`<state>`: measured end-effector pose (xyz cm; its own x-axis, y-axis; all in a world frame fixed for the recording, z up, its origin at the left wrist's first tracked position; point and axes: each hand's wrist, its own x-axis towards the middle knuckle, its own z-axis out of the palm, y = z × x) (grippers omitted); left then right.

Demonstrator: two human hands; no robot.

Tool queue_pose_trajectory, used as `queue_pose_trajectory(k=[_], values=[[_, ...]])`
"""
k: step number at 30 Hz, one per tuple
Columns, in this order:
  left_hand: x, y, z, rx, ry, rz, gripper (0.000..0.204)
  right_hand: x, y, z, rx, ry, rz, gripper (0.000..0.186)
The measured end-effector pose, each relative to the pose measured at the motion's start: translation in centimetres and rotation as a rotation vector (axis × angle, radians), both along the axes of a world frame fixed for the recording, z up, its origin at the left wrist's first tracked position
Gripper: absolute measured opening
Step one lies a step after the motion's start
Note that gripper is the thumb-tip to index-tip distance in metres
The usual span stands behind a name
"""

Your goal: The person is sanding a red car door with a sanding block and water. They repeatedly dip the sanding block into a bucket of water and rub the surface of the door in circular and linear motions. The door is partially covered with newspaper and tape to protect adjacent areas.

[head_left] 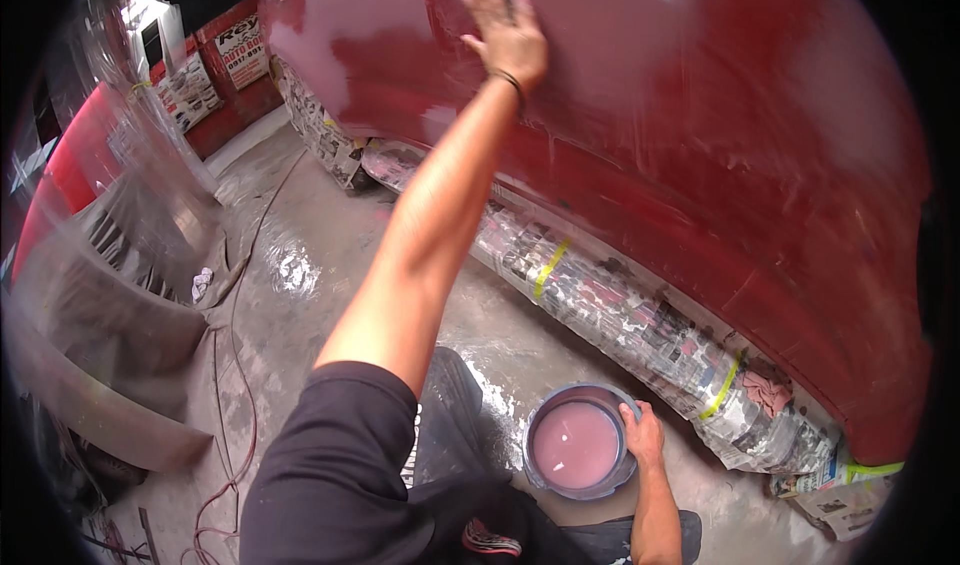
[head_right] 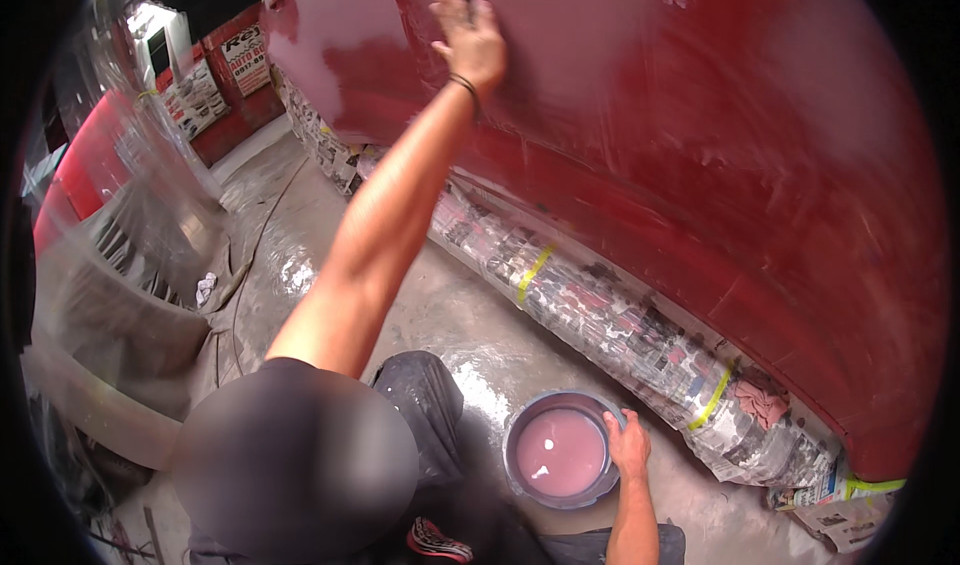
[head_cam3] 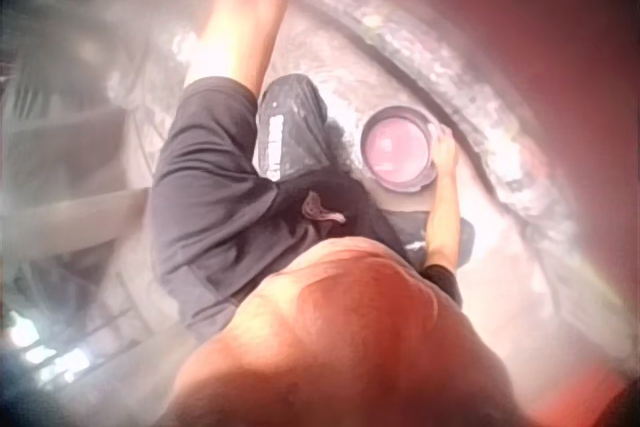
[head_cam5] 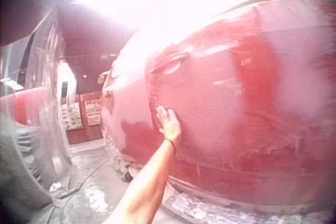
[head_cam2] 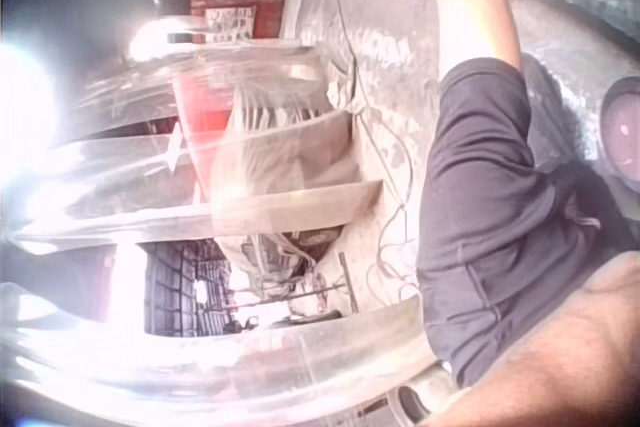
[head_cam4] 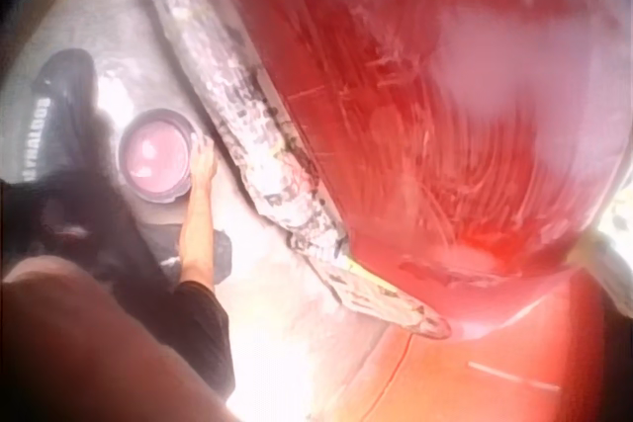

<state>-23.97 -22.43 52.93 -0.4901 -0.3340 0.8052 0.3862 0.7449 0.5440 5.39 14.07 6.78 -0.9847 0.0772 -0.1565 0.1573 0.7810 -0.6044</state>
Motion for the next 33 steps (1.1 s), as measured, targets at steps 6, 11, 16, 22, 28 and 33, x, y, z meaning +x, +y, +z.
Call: queue_pose_trajectory(k=[6, 11, 16, 22, 28, 33], values=[[-0.2, 1.0, -0.2, 0.098, -0.067, 0.023, 0.073, -0.6, 0.0, -0.3, 0.008, -0.03, 0.014, 0.067], [3.8, 10.9, -10.0, -0.159, -0.053, -0.129, 0.073, -0.3, 0.7, 0.1, 0.035, -0.021, -0.026, 0.068], [-1.4, 0.4, -4.8, 0.379, -0.052, -0.087, 0.071, -0.4, -0.3, 1.2, 0.022, -0.05, 0.0, 0.069], [6.6, 19.3, -13.3, -0.284, 0.135, -0.075, 0.077, -0.7, 0.1, -0.2, 0.083, -0.026, -0.019, 0.07], [4.3, 12.5, -13.9, -0.175, 0.072, 0.005, 0.075, -0.3, -0.2, 0.2, 0.084, -0.036, -0.036, 0.068], [2.5, 8.5, -10.4, 0.324, 0.022, -0.073, 0.075, -0.6, -0.5, -0.6, 0.084, 0.025, -0.002, 0.071]])
